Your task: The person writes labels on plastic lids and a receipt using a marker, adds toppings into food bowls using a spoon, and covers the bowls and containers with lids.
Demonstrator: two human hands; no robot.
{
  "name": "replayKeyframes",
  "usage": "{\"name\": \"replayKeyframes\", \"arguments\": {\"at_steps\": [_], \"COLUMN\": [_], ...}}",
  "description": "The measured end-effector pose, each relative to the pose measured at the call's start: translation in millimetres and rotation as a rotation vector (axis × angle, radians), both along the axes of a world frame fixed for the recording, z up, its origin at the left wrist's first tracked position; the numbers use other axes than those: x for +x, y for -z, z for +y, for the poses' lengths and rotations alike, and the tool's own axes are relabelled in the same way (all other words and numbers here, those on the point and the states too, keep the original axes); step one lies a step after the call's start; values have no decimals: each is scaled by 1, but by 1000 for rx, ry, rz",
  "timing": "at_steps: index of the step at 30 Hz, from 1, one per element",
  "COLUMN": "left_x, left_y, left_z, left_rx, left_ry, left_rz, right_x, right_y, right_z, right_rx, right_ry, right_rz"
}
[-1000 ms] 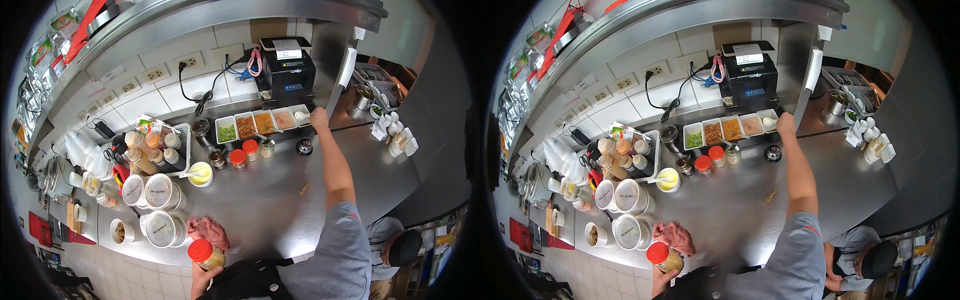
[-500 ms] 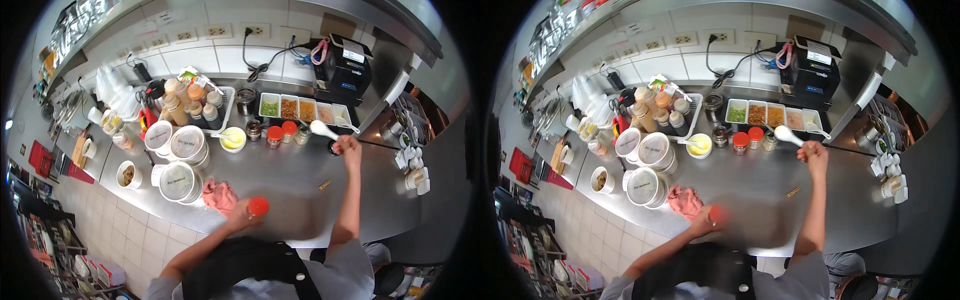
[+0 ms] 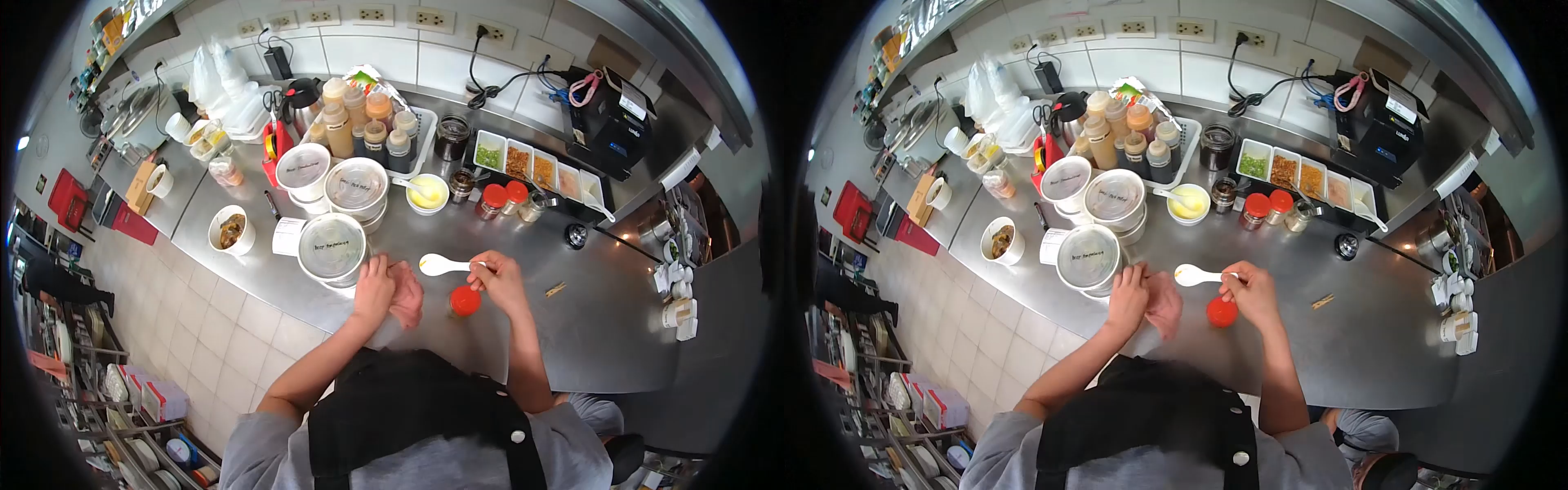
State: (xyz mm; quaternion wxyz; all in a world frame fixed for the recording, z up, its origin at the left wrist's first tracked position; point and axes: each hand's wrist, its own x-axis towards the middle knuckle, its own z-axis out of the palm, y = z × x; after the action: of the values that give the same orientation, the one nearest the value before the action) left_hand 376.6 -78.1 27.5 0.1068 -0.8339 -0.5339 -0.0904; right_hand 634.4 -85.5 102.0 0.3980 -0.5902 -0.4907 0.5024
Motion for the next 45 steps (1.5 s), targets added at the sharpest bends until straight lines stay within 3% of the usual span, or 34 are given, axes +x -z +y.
{"name": "replayKeyframes", "arguments": {"at_steps": [3,5,6,8,9,11,15,17,21,23,25,27,29,31,33,35,37,39,41,42,43,44,45], "left_x": [-4,0,0,1,1,0,7,8,12,15,-2,-2,11,27,40,55,68,83,93,95,93,90,87], "left_y": [5,-3,-1,6,15,31,13,13,13,22,32,33,15,4,0,25,49,70,73,71,68,64,59], "left_z": [6,2,3,5,6,10,5,3,3,4,6,4,-5,-10,-12,-12,-9,-12,-15,-16,-17,-18,-21], "left_rx": [20,-186,-189,-557,-559,-622,-698,-541,-468,-276,-354,-438,-122,-120,-249,-394,-674,-698,-698,-742,-779,-740,-752], "left_ry": [47,-110,-112,-234,-234,64,-40,-24,-59,-141,-162,-175,-30,0,359,396,458,493,505,470,428,388,376], "left_rz": [6,-405,-407,-1171,-1174,-1304,-1338,-1245,-1234,-1188,-1184,-1176,-621,-539,-524,-607,-873,-949,-1025,-1060,-1097,-1106,-1128], "right_x": [-7,-10,-12,-16,-20,-27,-40,-41,-42,-37,-22,-4,8,18,26,31,19,25,35,25,13,5,-2], "right_y": [0,6,11,19,21,21,16,16,19,17,2,-18,-27,-34,-38,-36,-47,-39,-9,-3,8,18,25], "right_z": [0,-2,-3,-4,-4,-5,-7,-9,-13,-14,-15,-14,-13,-12,-13,-14,-15,-18,-20,-22,-29,-34,-44], "right_rx": [-17,-29,-39,-51,-63,-75,-106,-105,-70,-52,83,52,100,93,112,183,276,253,74,10,201,130,160], "right_ry": [-52,-68,-57,-45,-34,-27,-44,-50,-11,15,172,179,146,128,161,113,312,273,87,53,21,-13,-58], "right_rz": [-28,-39,-21,-6,39,83,144,151,111,117,4,12,-18,5,114,33,299,357,264,-204,-567,-530,-658]}}
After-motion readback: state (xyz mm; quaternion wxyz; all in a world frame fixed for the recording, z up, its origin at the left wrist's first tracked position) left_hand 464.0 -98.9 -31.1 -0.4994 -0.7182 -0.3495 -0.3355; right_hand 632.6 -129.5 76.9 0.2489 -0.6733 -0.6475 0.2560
